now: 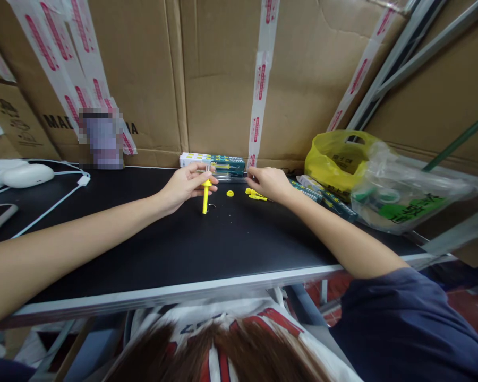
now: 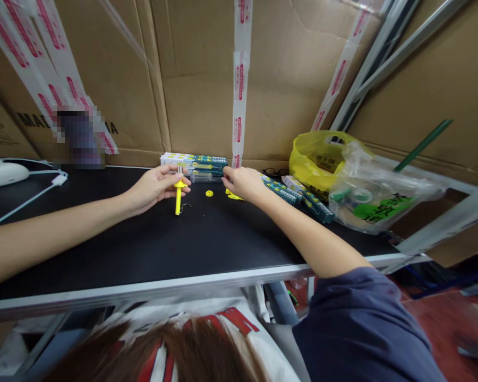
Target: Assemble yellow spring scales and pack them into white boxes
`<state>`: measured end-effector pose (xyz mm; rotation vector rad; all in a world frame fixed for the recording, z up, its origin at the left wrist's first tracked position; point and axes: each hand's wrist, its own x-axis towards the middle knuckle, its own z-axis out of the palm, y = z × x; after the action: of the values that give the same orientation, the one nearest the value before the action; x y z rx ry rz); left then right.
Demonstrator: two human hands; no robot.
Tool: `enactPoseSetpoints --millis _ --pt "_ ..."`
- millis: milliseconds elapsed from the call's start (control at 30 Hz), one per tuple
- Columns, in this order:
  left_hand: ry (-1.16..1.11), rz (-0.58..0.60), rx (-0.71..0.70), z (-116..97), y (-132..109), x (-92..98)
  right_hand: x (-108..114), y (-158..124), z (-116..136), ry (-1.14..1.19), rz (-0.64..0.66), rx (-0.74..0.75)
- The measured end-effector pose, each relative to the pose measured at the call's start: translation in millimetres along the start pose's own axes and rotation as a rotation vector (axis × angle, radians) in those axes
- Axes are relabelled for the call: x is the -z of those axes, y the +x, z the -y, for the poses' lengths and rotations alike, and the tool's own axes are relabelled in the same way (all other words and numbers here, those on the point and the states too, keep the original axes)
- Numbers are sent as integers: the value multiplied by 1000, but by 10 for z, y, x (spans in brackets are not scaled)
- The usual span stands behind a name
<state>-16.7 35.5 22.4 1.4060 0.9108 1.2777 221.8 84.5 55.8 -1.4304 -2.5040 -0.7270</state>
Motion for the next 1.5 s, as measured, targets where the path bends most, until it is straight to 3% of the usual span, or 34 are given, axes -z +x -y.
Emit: enactPoseSetpoints --millis 233,533,833,1133,1500 --pt "-24 -14 -64 -62 40 65 33 -14 13 -8 86 49" --pt "33 -22 5 -23 -7 1 81 8 -286 4 253 33" --pt "115 25 34 -19 -35 -38 126 -40 -195 42 367 117" --pt "139 23 50 -11 -31 -34 175 -53 -269 -102 414 1" --pt "162 44 71 -11 -45 -49 151 -52 -236 -101 465 1"
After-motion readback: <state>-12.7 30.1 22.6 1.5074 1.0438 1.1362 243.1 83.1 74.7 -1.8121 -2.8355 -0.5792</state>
